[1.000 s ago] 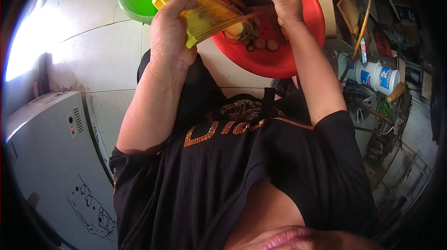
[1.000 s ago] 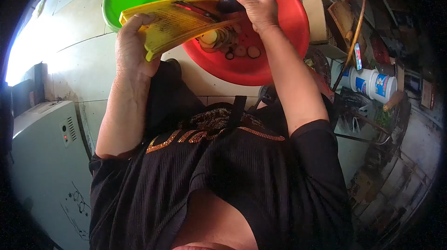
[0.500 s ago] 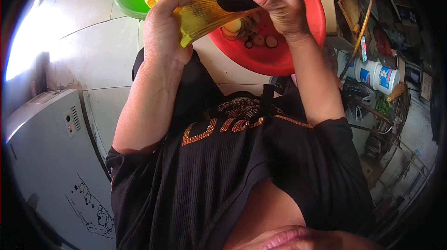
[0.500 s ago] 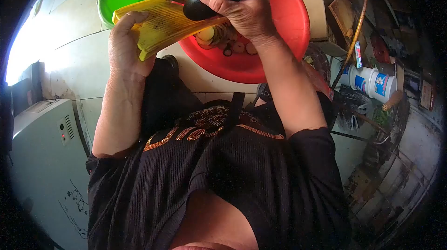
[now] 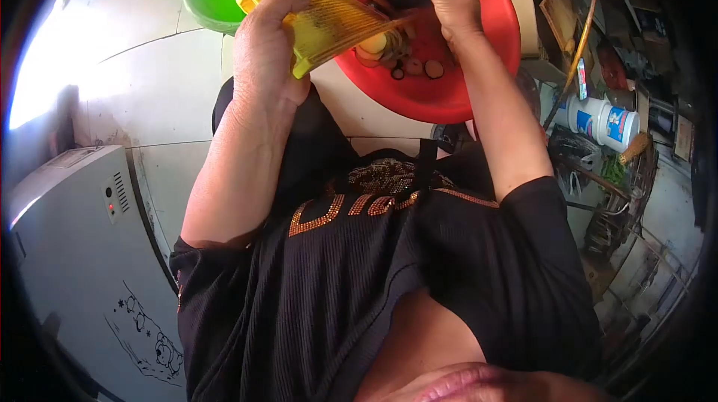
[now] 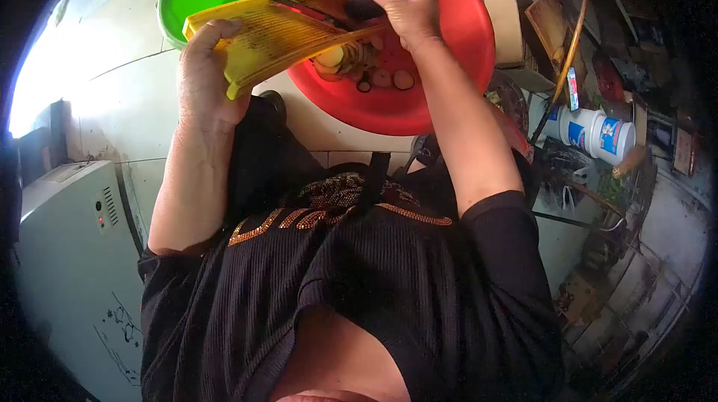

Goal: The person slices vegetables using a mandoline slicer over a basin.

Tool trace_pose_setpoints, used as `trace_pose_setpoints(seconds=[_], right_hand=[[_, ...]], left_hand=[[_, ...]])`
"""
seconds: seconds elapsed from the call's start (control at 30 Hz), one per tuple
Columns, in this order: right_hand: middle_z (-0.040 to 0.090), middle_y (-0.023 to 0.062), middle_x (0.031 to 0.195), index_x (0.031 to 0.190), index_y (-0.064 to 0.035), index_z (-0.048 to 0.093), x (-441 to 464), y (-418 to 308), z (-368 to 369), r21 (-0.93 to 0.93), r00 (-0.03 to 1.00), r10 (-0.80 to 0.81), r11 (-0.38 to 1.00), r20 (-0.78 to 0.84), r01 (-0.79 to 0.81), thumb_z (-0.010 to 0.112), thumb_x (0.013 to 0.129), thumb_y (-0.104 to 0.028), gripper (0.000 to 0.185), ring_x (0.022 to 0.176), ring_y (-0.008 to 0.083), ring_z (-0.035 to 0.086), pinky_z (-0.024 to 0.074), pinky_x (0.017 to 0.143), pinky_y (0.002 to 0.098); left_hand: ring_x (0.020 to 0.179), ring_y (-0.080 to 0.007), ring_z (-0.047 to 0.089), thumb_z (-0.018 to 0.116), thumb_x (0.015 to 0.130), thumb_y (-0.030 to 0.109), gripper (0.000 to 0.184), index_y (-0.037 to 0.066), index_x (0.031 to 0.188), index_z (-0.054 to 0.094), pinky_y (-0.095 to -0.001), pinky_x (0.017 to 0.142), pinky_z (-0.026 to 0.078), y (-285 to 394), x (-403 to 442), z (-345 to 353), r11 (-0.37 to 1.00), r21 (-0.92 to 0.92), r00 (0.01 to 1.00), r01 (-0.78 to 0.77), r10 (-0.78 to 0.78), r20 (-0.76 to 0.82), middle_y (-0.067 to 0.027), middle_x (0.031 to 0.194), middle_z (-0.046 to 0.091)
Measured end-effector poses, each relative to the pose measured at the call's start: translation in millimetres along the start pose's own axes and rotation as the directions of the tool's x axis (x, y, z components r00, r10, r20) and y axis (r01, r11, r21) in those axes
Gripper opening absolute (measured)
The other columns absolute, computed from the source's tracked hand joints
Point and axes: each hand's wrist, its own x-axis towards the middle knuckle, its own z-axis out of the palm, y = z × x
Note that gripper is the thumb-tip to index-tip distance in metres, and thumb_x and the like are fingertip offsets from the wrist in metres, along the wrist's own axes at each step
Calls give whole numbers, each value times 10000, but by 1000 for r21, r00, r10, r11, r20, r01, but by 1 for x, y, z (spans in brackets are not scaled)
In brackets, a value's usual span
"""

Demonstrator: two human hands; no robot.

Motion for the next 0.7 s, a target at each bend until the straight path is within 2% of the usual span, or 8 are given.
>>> trace_pose_setpoints(seconds=[0.1,0.13,0.2,0.27,0.33,0.47,0.63,0.7], right_hand=[[646,12,825,889,-38,626,-30,-60,14,189,964,-124,979,233,81,719,776,-108,162,737,128,622,517,694,280],[629,29,934,1009,-50,581,-35,-64,6,-112,926,-174,968,335,222,814,717,-218,410,842,125,606,504,787,283],[630,19,903,973,-45,600,-36,-54,10,113,936,-194,979,295,167,812,725,-224,373,831,121,607,503,784,281],[658,20,850,914,-28,634,-2,1,1,-41,1000,-29,999,-5,28,716,788,-112,172,757,136,632,521,704,283],[649,12,854,912,-28,629,-5,-12,6,99,999,19,995,43,-23,711,798,-117,167,762,137,624,514,720,278],[638,7,853,931,-36,640,-51,-83,23,258,920,-312,933,238,250,714,795,-112,173,778,151,615,506,744,288],[650,16,815,910,-11,639,-2,-7,7,160,997,49,985,59,-58,714,793,-107,169,735,128,629,514,692,266],[650,20,826,919,-11,641,-12,-22,11,174,989,-20,985,148,-7,711,795,-105,172,744,129,627,513,700,266]], left_hand=[[899,-230,581,571,782,56,251,6,1024,527,-368,798,497,-2,4,-5,1000,1,1000,3,-3,6,-104,972,569],[898,-229,580,570,781,53,249,5,1022,527,-366,798,496,-2,5,-6,1000,-1,1000,-3,3,13,-102,966,569],[894,-226,580,569,781,51,241,3,1014,531,-364,797,495,-3,0,-2,1000,9,1000,-8,8,13,-102,961,571],[891,-224,580,568,781,49,234,1,1007,536,-363,796,493,-1,-2,2,1000,14,1000,-21,21,15,-102,956,572],[884,-225,579,570,780,50,229,-3,1000,539,-362,798,493,-2,-1,2,999,22,1000,-24,24,8,-102,952,574],[888,-231,583,577,782,54,244,-7,1014,533,-365,796,496,-3,2,-1,1000,3,999,-24,24,27,-106,967,573],[886,-236,593,583,798,69,238,-12,1016,532,-381,792,506,-2,1,1,1000,12,1000,-22,22,-8,-117,971,573],[886,-237,592,582,802,77,240,-11,1019,530,-382,794,506,-1,2,1,1000,1,1000,-26,26,-8,-118,973,572]])
